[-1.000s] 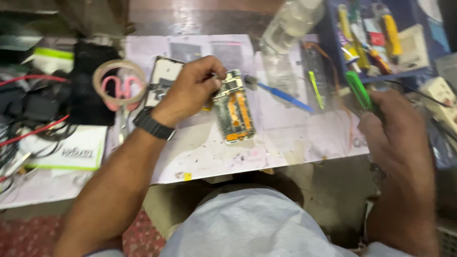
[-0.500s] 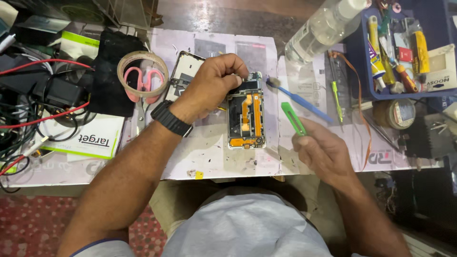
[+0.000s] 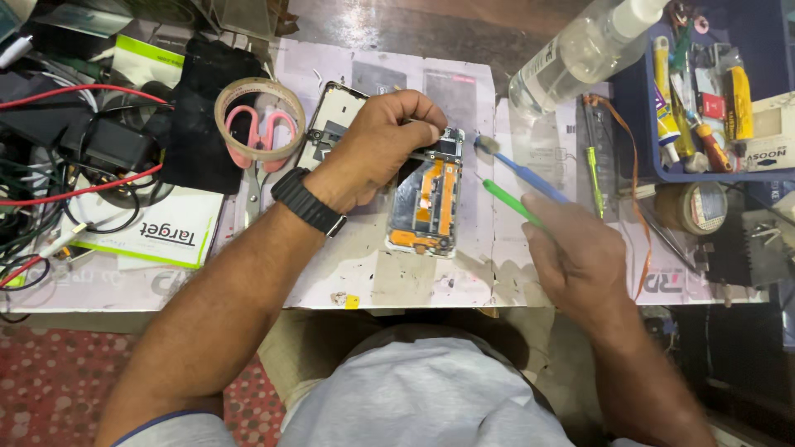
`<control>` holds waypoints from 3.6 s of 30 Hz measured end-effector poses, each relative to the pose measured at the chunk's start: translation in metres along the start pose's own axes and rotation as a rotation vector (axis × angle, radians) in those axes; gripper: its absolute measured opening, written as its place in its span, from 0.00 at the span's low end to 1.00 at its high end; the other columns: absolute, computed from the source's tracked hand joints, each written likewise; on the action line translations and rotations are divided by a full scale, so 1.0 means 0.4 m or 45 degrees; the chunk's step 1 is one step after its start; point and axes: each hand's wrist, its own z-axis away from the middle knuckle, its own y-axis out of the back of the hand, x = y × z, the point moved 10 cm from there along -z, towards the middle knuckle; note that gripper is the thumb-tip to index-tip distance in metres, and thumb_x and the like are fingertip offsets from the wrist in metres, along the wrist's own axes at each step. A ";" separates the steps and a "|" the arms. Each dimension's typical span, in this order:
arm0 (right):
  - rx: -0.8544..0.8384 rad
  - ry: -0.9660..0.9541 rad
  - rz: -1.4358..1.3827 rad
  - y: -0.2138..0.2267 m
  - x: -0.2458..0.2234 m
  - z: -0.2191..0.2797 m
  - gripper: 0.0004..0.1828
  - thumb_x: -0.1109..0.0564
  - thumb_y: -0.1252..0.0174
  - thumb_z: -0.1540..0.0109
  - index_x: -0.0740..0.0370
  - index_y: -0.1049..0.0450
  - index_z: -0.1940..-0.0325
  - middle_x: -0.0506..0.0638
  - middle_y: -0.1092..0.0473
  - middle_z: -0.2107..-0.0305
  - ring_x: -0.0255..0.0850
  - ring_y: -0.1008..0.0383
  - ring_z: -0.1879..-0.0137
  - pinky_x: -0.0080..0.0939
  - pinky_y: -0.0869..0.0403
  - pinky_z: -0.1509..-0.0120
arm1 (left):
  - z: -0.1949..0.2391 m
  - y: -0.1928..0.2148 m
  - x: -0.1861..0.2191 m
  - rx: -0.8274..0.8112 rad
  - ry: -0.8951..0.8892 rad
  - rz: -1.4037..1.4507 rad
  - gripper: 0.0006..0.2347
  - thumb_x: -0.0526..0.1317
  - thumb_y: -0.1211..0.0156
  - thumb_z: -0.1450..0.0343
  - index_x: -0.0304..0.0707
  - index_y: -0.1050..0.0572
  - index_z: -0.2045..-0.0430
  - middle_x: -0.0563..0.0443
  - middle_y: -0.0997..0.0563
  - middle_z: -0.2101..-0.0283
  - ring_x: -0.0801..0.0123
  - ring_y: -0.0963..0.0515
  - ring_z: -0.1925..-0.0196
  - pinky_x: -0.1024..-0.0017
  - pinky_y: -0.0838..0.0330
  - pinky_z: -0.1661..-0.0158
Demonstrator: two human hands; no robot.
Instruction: The person disassembles a white smartphone, removes the motherboard, and uses a small brush to clean the internal components. They then reposition the motherboard within the phone chassis.
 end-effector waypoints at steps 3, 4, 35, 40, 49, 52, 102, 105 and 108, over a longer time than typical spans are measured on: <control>-0.012 0.096 0.051 0.008 -0.036 -0.017 0.17 0.67 0.34 0.39 0.64 0.25 0.46 0.59 0.24 0.59 0.52 0.21 0.58 0.44 0.24 0.55 | 0.003 -0.001 0.007 -0.012 -0.015 0.076 0.05 0.26 0.43 0.31 0.29 0.22 0.66 0.52 0.20 0.66 0.76 0.22 0.66 0.77 0.23 0.63; -0.008 0.135 0.069 0.010 -0.049 -0.021 0.16 0.66 0.34 0.38 0.64 0.25 0.46 0.59 0.23 0.58 0.52 0.21 0.57 0.45 0.24 0.54 | 0.003 0.000 0.005 -0.010 -0.001 0.077 0.05 0.26 0.43 0.31 0.30 0.23 0.65 0.51 0.20 0.65 0.75 0.21 0.66 0.77 0.22 0.62; -0.010 0.140 0.218 -0.024 -0.095 -0.056 0.18 0.66 0.34 0.39 0.62 0.23 0.45 0.55 0.25 0.64 0.50 0.23 0.62 0.46 0.26 0.60 | 0.016 -0.009 0.028 0.036 -0.103 -0.198 0.06 0.29 0.42 0.31 0.33 0.23 0.63 0.52 0.20 0.65 0.76 0.21 0.65 0.77 0.22 0.62; 0.063 0.112 0.185 -0.019 -0.104 -0.057 0.14 0.68 0.35 0.37 0.63 0.22 0.48 0.55 0.25 0.65 0.48 0.23 0.64 0.45 0.26 0.61 | 0.019 -0.007 0.023 0.047 -0.045 -0.134 0.07 0.30 0.43 0.31 0.33 0.23 0.61 0.51 0.19 0.65 0.76 0.21 0.65 0.77 0.23 0.63; 0.105 0.150 0.215 -0.018 -0.112 -0.060 0.13 0.69 0.36 0.37 0.65 0.22 0.49 0.56 0.25 0.66 0.51 0.24 0.64 0.47 0.27 0.61 | 0.012 -0.004 0.004 0.043 0.060 0.019 0.08 0.31 0.42 0.31 0.31 0.24 0.58 0.50 0.19 0.64 0.74 0.21 0.65 0.76 0.22 0.63; 0.114 0.161 0.217 -0.017 -0.114 -0.060 0.13 0.69 0.36 0.37 0.65 0.23 0.48 0.57 0.25 0.65 0.51 0.24 0.63 0.48 0.27 0.60 | 0.009 -0.003 0.003 0.034 0.039 -0.007 0.08 0.31 0.42 0.30 0.31 0.24 0.58 0.50 0.19 0.63 0.74 0.20 0.64 0.76 0.22 0.61; 0.079 0.081 0.194 -0.037 -0.072 -0.031 0.17 0.67 0.33 0.38 0.63 0.23 0.44 0.56 0.26 0.63 0.50 0.24 0.61 0.46 0.27 0.59 | 0.014 -0.007 0.012 0.012 0.008 -0.098 0.11 0.30 0.43 0.32 0.31 0.24 0.57 0.47 0.19 0.61 0.74 0.19 0.63 0.75 0.20 0.61; 0.079 0.080 0.204 -0.041 -0.067 -0.028 0.17 0.67 0.33 0.38 0.63 0.23 0.44 0.56 0.25 0.63 0.50 0.24 0.61 0.46 0.27 0.60 | 0.014 -0.011 0.028 -0.001 -0.082 -0.158 0.11 0.29 0.43 0.33 0.31 0.25 0.57 0.48 0.19 0.59 0.74 0.18 0.62 0.75 0.20 0.59; 0.073 0.086 0.222 -0.044 -0.065 -0.025 0.17 0.67 0.33 0.37 0.64 0.23 0.44 0.56 0.25 0.63 0.51 0.24 0.60 0.47 0.26 0.58 | 0.015 -0.013 0.026 -0.015 -0.078 -0.149 0.12 0.28 0.44 0.34 0.31 0.25 0.57 0.48 0.19 0.60 0.73 0.17 0.62 0.74 0.20 0.60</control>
